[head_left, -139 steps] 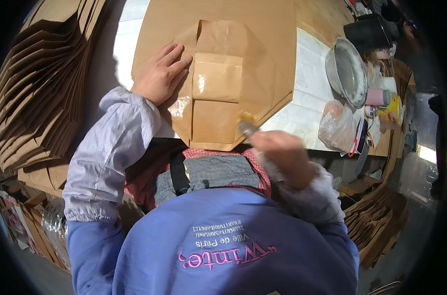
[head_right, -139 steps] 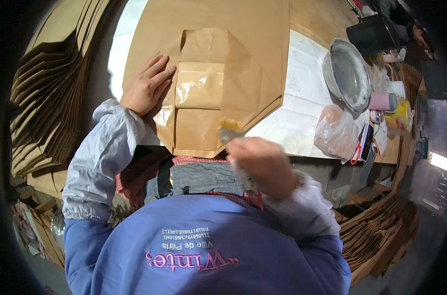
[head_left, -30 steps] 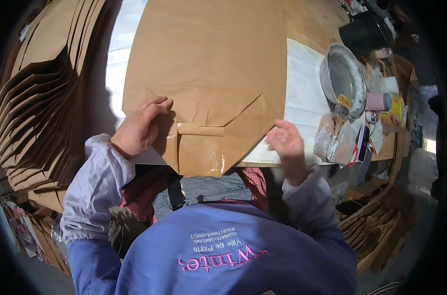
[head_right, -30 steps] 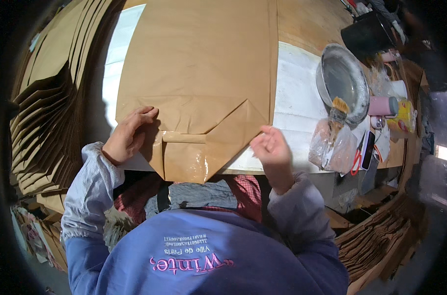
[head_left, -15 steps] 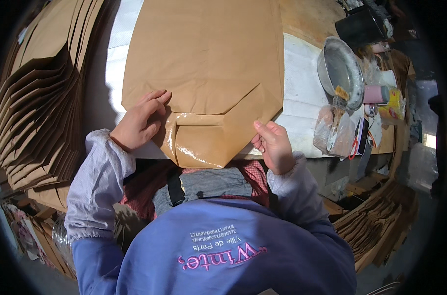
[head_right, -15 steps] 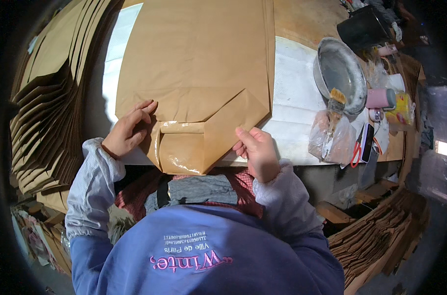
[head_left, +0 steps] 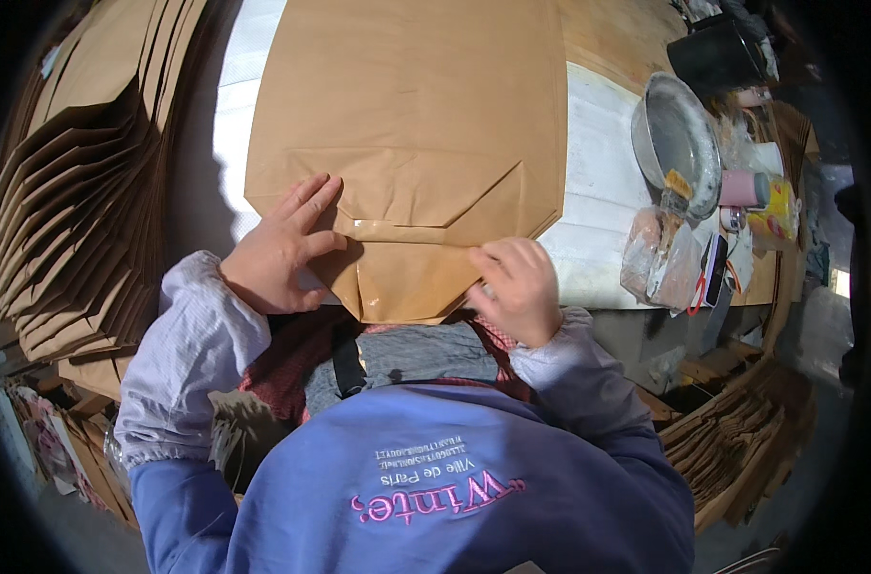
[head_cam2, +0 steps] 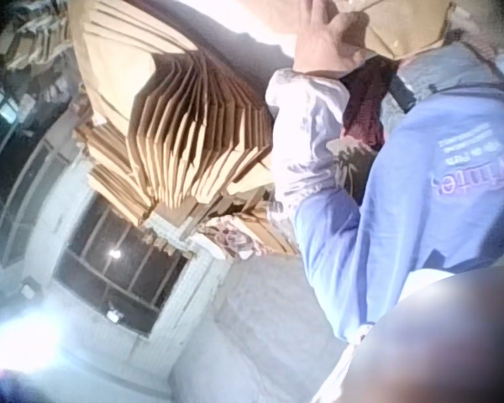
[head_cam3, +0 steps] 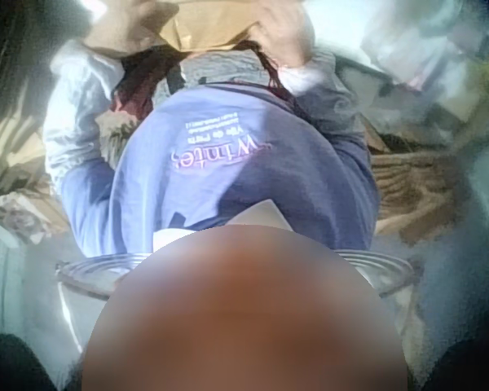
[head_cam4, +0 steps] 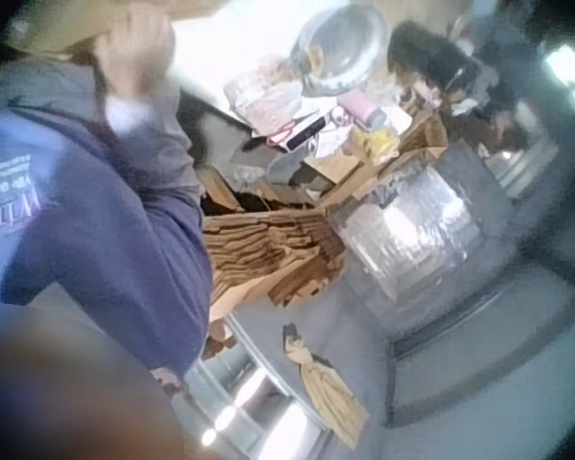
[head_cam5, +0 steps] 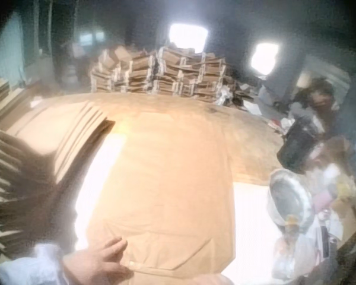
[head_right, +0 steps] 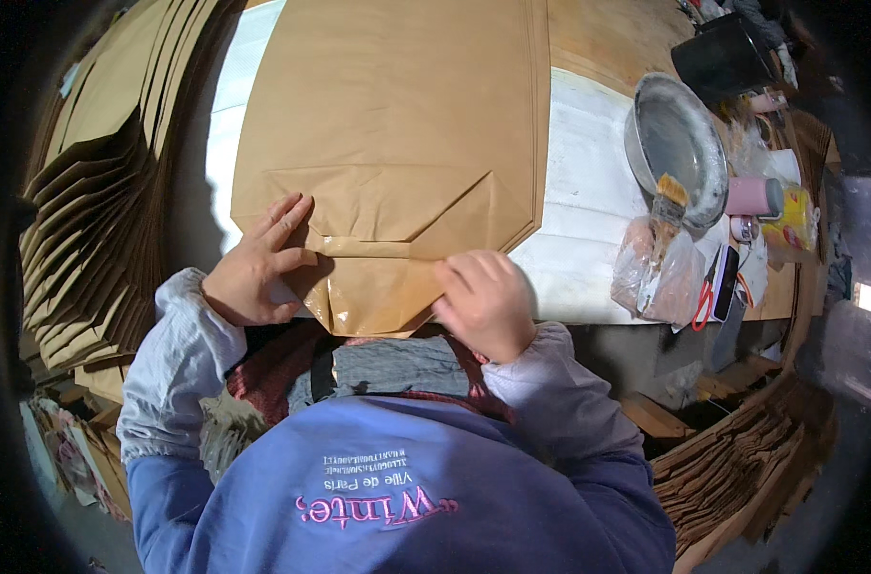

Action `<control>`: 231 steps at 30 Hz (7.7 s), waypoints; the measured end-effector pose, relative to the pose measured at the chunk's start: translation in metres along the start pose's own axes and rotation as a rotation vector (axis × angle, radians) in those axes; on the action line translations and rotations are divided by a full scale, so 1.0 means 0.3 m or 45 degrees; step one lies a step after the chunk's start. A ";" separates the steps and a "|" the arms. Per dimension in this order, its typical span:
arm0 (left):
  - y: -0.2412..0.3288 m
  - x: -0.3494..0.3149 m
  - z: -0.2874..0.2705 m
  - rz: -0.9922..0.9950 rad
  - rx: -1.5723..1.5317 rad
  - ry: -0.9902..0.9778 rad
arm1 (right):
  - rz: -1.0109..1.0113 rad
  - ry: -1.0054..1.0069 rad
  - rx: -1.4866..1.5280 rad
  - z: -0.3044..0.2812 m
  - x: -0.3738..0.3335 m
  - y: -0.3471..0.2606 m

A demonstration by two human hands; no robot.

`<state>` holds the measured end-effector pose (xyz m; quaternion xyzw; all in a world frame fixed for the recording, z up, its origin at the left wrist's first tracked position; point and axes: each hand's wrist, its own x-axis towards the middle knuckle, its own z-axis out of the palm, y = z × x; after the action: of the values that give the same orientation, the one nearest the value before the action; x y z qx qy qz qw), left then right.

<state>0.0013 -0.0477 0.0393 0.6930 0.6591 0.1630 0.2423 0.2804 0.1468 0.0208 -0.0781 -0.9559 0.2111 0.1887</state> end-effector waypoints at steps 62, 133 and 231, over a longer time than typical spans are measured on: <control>0.285 0.281 0.139 -0.271 0.738 0.573 | 0.526 0.548 0.237 -0.142 0.160 0.021; 0.099 0.107 0.136 -0.317 0.362 0.250 | 0.018 -0.356 -0.021 0.094 0.158 0.015; 0.141 0.090 0.035 -0.680 0.761 -0.082 | 0.192 -0.850 -0.547 -0.110 0.246 -0.012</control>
<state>0.0443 -0.0228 0.0515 0.5419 0.8266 -0.1263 0.0844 0.2253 0.1728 0.0742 -0.1127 -0.9786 0.0335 -0.1689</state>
